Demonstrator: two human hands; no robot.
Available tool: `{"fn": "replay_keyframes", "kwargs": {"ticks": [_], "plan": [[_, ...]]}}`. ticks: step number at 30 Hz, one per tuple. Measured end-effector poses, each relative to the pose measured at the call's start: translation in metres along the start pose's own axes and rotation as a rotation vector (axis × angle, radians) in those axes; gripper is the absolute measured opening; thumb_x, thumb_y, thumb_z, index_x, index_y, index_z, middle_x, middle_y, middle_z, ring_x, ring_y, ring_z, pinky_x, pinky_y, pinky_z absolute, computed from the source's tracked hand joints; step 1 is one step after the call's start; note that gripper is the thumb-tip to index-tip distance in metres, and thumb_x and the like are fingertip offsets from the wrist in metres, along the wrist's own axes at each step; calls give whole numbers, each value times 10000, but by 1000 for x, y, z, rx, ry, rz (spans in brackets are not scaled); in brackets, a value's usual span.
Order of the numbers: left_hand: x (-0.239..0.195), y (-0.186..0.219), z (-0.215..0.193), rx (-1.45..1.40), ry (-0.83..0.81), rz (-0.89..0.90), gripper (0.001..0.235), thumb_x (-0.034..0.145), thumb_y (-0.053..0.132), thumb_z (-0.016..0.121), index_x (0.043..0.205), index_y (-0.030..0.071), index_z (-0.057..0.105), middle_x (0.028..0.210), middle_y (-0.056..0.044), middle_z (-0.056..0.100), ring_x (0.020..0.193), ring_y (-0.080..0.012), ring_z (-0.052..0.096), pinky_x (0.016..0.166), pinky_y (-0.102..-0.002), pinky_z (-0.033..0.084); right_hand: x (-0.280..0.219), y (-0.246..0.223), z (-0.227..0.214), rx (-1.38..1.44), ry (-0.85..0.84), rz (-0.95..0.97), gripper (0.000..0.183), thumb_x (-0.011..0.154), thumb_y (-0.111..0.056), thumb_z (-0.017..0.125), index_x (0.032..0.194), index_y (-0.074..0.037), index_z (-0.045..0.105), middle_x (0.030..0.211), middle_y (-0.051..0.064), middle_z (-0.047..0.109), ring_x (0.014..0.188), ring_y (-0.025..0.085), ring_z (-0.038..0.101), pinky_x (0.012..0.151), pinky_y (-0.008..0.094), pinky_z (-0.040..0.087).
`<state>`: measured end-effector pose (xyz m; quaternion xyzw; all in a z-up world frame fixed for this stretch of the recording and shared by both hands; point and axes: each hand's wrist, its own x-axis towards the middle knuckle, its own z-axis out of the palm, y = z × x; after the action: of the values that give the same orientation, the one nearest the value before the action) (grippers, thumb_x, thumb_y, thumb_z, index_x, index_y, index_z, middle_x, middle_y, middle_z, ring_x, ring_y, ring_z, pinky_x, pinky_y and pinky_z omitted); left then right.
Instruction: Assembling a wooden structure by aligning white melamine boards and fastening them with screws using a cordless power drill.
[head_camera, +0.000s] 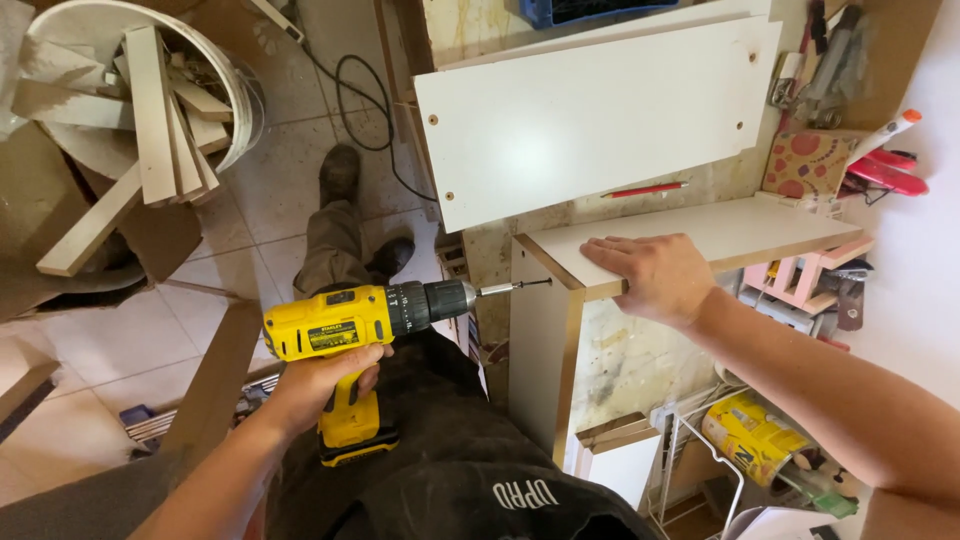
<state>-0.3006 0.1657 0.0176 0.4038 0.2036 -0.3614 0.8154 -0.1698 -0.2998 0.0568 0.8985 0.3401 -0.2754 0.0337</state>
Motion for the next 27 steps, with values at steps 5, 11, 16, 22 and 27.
{"fn": "replay_keyframes", "kwargs": {"ticks": [5,11,16,22,27], "plan": [[0,-6,-3,-28,6,-4,215,1004,86,707,845,-55,667,559,-161,607,454,-258,588,496,-412,522,0,0,3,-6,9,-3,432,904,-386,753,1331,-325,729,1257,-73,786,1137,137,753,848,344,623],[5,-3,5,-78,7,4,143,985,49,714,901,-62,681,604,-156,639,484,-255,617,494,-415,534,1,-3,-2,-1,-2,-1,420,916,-336,743,1335,-317,725,1277,-71,778,1157,145,746,862,351,620],[6,-2,9,-20,-4,18,176,982,95,722,883,-49,712,542,-136,618,445,-250,614,485,-411,534,3,-5,-5,3,-1,-1,443,899,-304,743,1341,-317,715,1268,-72,783,1147,143,750,852,360,622],[7,4,17,-70,-20,-8,205,1006,77,697,827,-18,664,540,-137,587,453,-238,574,483,-415,525,1,-7,-6,-18,-35,17,447,913,-296,730,1357,-338,703,1288,-83,772,1168,125,739,869,344,619],[4,-7,16,-97,-2,-18,177,995,70,721,856,-23,662,556,-145,604,468,-234,566,499,-413,530,2,-11,-9,-6,12,22,435,910,-191,674,1323,-321,724,1253,-77,788,1141,131,751,846,342,623]]}}
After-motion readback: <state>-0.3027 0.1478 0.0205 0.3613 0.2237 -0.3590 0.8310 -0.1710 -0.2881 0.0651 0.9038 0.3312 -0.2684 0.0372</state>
